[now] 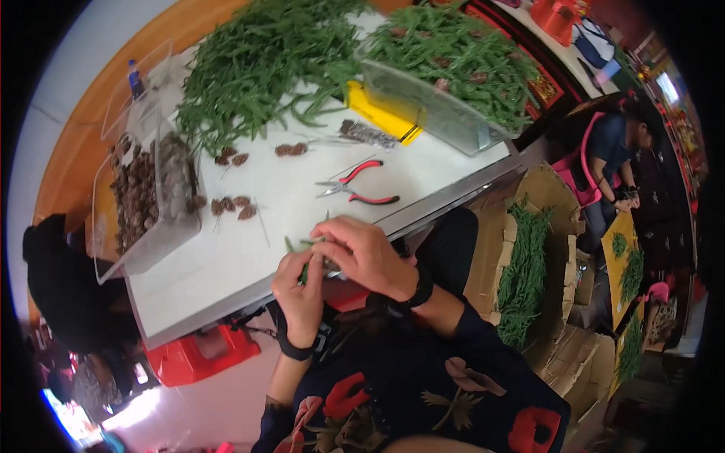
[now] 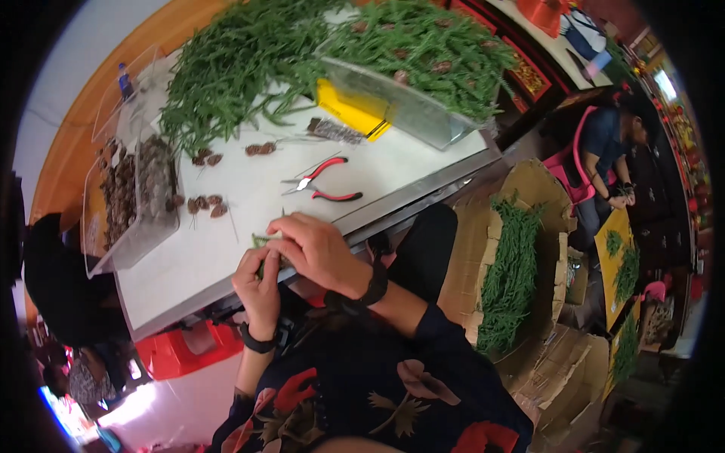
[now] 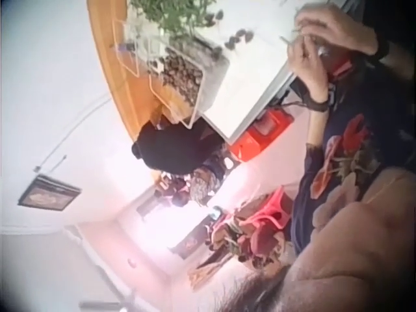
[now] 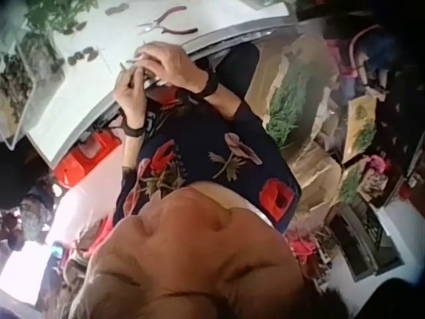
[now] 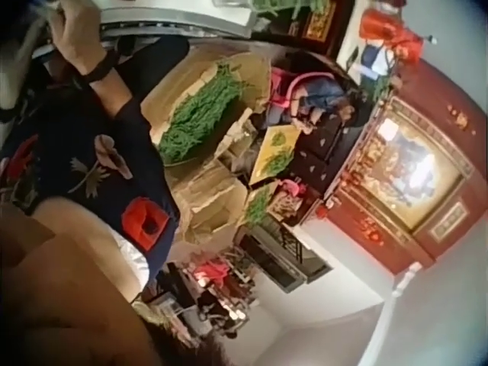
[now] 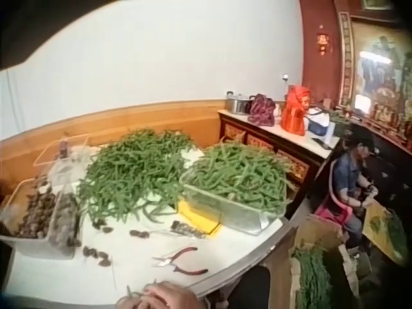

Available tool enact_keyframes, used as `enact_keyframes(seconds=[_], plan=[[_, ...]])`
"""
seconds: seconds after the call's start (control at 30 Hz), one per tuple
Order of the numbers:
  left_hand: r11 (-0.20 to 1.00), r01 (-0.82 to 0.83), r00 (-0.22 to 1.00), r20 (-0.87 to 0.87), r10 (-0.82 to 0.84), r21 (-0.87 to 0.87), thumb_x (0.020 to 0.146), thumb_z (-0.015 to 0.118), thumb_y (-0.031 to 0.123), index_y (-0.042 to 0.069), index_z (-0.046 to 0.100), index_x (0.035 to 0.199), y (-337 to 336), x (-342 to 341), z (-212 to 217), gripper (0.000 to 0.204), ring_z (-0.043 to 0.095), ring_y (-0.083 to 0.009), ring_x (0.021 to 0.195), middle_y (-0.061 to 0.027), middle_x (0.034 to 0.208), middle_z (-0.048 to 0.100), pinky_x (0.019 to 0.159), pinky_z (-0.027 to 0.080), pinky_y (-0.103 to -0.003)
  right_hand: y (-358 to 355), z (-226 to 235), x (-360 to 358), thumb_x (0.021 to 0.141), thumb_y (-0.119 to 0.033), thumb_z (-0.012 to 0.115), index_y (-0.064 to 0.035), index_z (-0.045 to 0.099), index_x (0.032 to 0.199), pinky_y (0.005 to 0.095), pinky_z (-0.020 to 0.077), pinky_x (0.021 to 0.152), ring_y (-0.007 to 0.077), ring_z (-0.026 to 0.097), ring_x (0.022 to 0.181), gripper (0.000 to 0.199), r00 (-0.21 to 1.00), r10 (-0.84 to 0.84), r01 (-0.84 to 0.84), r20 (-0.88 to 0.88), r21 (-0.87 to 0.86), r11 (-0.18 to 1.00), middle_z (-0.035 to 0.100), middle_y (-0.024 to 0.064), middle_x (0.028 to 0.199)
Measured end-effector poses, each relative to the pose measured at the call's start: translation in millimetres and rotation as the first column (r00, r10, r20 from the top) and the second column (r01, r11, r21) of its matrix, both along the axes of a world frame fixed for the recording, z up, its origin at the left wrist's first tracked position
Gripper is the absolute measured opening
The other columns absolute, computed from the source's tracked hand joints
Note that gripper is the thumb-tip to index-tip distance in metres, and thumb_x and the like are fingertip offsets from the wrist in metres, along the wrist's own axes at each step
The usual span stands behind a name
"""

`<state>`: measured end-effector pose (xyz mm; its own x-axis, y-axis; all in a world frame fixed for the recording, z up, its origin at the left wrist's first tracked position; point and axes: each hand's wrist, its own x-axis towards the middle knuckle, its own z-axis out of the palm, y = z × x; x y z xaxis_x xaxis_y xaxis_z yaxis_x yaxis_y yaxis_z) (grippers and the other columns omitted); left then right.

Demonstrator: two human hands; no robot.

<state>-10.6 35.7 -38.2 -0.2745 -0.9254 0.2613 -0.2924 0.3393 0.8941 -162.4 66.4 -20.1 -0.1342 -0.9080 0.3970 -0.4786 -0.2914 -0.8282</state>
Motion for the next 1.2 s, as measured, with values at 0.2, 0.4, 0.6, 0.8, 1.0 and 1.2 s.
enact_keyframes(seconds=[0.2, 0.4, 0.6, 0.8, 1.0, 1.2], plan=[[0.999, -0.018, 1.000, -0.016, 0.018, 0.030, 0.084, 0.066, 0.002, -0.002, 0.067, 0.090, -1.9, -6.0, 10.8, 0.007, 0.058, -0.0219, 0.068, -0.0128, 0.076, 0.061, 0.065, 0.045, -0.029, -3.9, 2.8, 2.4, 0.087, -0.004, 0.064, 0.0005, 0.058, 0.100, 0.0267, 0.0460, 0.061, 0.0169, 0.058, 0.065, 0.015, 0.954, 0.028, -0.055, 0.299, 0.084, 0.995, 0.060, 0.0098, 0.079], [0.985, -0.039, 0.978, -0.194, 0.072, 0.167, 0.087, 0.065, 0.002, -0.003, 0.067, 0.091, -4.5, 5.6, 9.4, 0.007, 0.053, -0.0139, 0.067, -0.0071, 0.074, 0.059, 0.064, 0.043, -0.026, 3.4, -8.3, 8.7, 0.087, -0.002, 0.062, -0.0002, 0.058, 0.099, 0.0267, 0.0454, 0.061, 0.0158, 0.058, 0.068, 0.012, 0.935, 0.047, -0.083, 0.351, 0.087, 0.993, 0.060, 0.0096, 0.081], [0.959, 0.065, 0.960, -0.278, 0.015, 0.276, 0.088, 0.063, 0.002, -0.003, 0.065, 0.090, -9.8, 16.5, 8.4, 0.006, 0.050, -0.0096, 0.070, -0.0032, 0.074, 0.055, 0.065, 0.041, -0.023, -0.1, 9.3, 1.7, 0.085, -0.001, 0.064, -0.0009, 0.060, 0.098, 0.0279, 0.0462, 0.061, 0.0212, 0.059, 0.070, 0.013, 0.985, 0.141, -0.158, -0.103, -0.176, 0.972, 0.060, 0.0097, 0.084], [0.963, 0.116, 0.956, -0.291, -0.043, 0.241, 0.088, 0.063, 0.002, -0.004, 0.063, 0.088, -9.5, 22.2, 13.3, 0.006, 0.049, -0.0095, 0.072, -0.0031, 0.076, 0.055, 0.067, 0.039, -0.022, -30.7, 29.1, -46.9, 0.079, -0.006, 0.072, -0.0025, 0.062, 0.099, 0.0345, 0.0486, 0.071, 0.0313, 0.060, 0.083, 0.023, 0.946, 0.021, -0.044, -0.323, -0.065, 0.997, 0.061, 0.0120, 0.095], [0.965, 0.122, 0.954, -0.297, -0.049, 0.234, 0.088, 0.063, 0.003, -0.004, 0.063, 0.088, -12.9, 31.5, 13.6, 0.007, 0.049, -0.0102, 0.072, -0.0033, 0.076, 0.055, 0.068, 0.039, -0.022, -44.5, 1.2, -93.9, 0.076, -0.011, 0.077, -0.0036, 0.063, 0.106, 0.0367, 0.0481, 0.081, 0.0342, 0.059, 0.096, 0.034, 0.692, -0.027, -0.005, -0.721, -0.041, 0.999, 0.061, 0.0137, 0.107], [0.953, 0.156, 0.949, -0.306, -0.072, 0.261, 0.088, 0.063, 0.002, -0.004, 0.064, 0.089, -14.0, 34.8, 14.3, 0.007, 0.051, -0.0111, 0.072, -0.0036, 0.076, 0.055, 0.069, 0.040, -0.023, -43.5, 17.0, -79.1, 0.075, -0.009, 0.077, -0.0056, 0.064, 0.111, 0.0342, 0.0492, 0.081, 0.0319, 0.059, 0.095, 0.039, 0.821, 0.105, -0.091, -0.562, 0.052, 0.994, 0.061, 0.0131, 0.110]])
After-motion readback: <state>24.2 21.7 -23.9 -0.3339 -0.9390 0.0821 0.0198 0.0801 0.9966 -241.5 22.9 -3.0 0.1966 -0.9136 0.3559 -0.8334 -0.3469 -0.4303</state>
